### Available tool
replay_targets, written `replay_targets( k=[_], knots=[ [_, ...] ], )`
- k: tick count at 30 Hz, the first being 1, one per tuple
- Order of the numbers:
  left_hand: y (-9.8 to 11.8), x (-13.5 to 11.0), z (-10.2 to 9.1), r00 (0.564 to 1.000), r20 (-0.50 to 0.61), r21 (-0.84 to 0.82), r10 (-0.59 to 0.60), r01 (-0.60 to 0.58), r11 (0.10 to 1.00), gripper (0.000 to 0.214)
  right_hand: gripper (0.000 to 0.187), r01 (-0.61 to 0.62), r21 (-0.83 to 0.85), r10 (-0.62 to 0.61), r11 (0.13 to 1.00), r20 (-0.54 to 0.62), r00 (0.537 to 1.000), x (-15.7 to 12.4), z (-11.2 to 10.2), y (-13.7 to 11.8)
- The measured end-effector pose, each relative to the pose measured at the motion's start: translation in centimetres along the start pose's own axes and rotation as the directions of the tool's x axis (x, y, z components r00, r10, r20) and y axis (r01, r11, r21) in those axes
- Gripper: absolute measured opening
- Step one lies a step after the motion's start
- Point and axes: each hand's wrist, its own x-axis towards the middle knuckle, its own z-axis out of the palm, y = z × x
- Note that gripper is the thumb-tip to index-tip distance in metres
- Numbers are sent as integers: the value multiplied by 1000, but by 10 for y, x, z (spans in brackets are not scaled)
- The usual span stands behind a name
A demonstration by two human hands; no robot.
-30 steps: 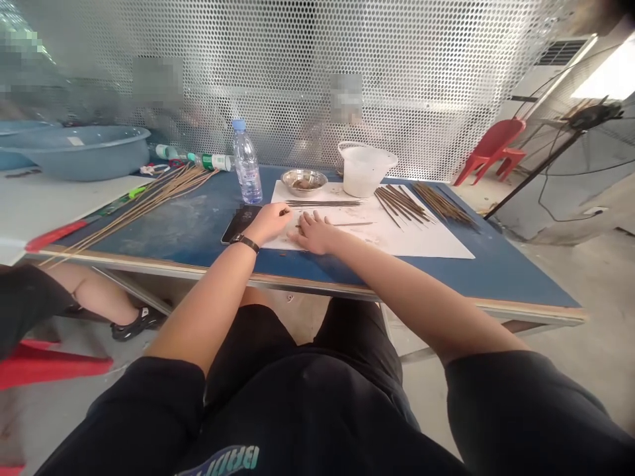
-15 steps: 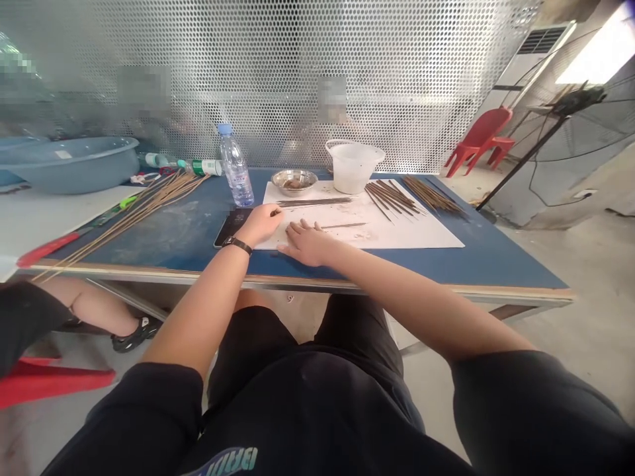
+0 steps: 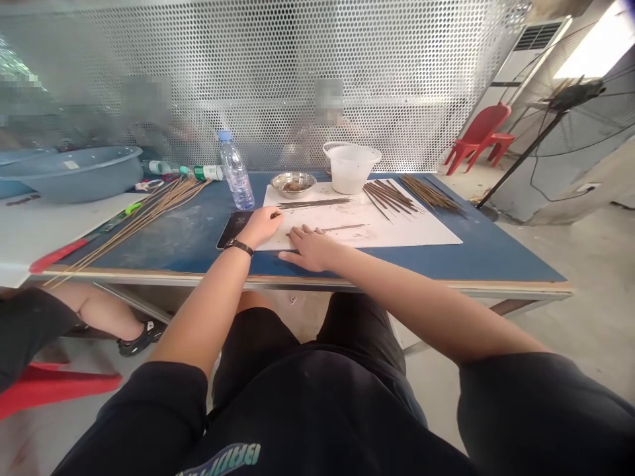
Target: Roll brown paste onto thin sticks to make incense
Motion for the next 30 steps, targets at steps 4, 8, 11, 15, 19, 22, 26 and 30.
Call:
replay_targets(
  k=[4,8,11,15,19,22,26,30],
  knots=[
    [1,0,-1,1000,-3,4,8,-8,1000,21,109,-12,-5,12,1000,-8,1000,0,2,-6],
    [5,-3,-2,1000,-11,-25,2,-2,1000,20,109,-69,9,69,998,15,998,25,0,-4],
    [9,-5,-3,1000,3,-38,-9,9,999,21,107,-86,34,85,996,26,996,39,-2,0],
    [13,-7,-4,999,22,-43,-29,30,999,23,106,-44,-5,44,999,33,998,30,-3,0],
    [11,-6,-3,1000,-7,-46,-10,10,999,20,104,16,-49,-14,999,23,1000,7,-3,-7],
    [8,-4,-2,1000,-20,-41,11,-12,999,20,105,5,-46,-4,999,15,1000,4,-2,-13],
    [7,-3,-2,1000,-25,-33,9,-10,999,20,108,-35,-26,36,999,22,999,20,-3,-14],
    [9,-5,-2,1000,-10,-20,22,-22,1000,21,108,-50,-30,47,998,-85,995,33,-13,8]
  ],
)
